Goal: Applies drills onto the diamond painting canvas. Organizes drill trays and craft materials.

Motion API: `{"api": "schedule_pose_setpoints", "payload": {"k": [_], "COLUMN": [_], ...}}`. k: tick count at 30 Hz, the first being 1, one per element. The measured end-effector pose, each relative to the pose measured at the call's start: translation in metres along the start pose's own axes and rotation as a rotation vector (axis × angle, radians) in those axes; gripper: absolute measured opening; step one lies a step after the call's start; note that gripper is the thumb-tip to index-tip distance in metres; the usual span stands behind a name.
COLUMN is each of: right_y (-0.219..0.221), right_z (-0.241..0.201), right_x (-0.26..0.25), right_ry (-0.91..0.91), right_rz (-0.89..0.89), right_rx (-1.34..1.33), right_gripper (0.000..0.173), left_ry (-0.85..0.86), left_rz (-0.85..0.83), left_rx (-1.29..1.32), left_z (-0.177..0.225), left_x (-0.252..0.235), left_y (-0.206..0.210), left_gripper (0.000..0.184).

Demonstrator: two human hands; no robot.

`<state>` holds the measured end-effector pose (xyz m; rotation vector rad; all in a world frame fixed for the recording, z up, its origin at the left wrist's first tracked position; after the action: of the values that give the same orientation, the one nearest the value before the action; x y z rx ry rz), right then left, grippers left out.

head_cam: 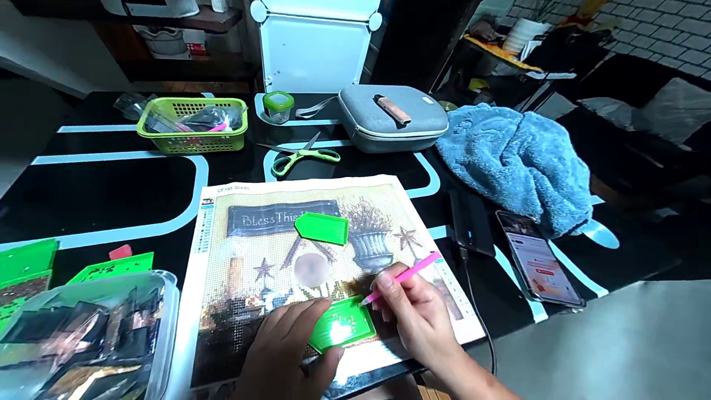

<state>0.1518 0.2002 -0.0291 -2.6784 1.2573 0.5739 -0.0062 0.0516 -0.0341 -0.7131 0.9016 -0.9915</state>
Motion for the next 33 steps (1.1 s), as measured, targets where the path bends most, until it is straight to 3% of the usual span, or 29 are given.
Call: {"api": "schedule_pose_setpoints", "payload": {"k": [4, 10, 14, 18, 33], "right_y": [0.006, 0.000, -0.041, -0.076, -0.074], "right_z": [0.007, 0.000, -0.030, -0.034, -0.015], "right_x": [0.005, 0.005, -0.008, -0.021, -0.016], "right_ry": [-0.096, -0.160, -0.085, -0.023, 0.109], "right_rz": [-0.108, -0.064, 0.286, 0.554, 0.556], "right_rx": [0.092, 0.085, 0.059, -0.057, -0.158], "right_gripper": [0.032, 0.030, 0.026, 0.036, 0.035], "left_ry": [-0.003, -0.001, 0.016, 0.024, 0.031], "left_rz": [0.000, -0.006, -0.037, -0.026, -0.034], "left_rx": [0.000, 0.026, 0.066, 0.088, 0.088], "left_z": [0.001, 0.001, 0.001, 0.001, 0.000], "left_x": [-0.001, 0.000, -0.001, 0.000, -0.001], "left_y": [-0.001, -0.002, -0.005, -0.006, -0.006], "left_gripper": [0.045, 0.046, 0.047, 0.047, 0.048]}}
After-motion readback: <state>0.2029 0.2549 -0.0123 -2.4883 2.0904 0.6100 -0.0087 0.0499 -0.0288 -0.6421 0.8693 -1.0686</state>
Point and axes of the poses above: each hand's wrist, its own x-axis away from the middle knuckle, its own y-axis out of the palm, z = x × y, the point moved 1 cm from there along -x, towards the middle knuckle, and after that the axes turned 13 degrees about -x, right-handed, at the moved point
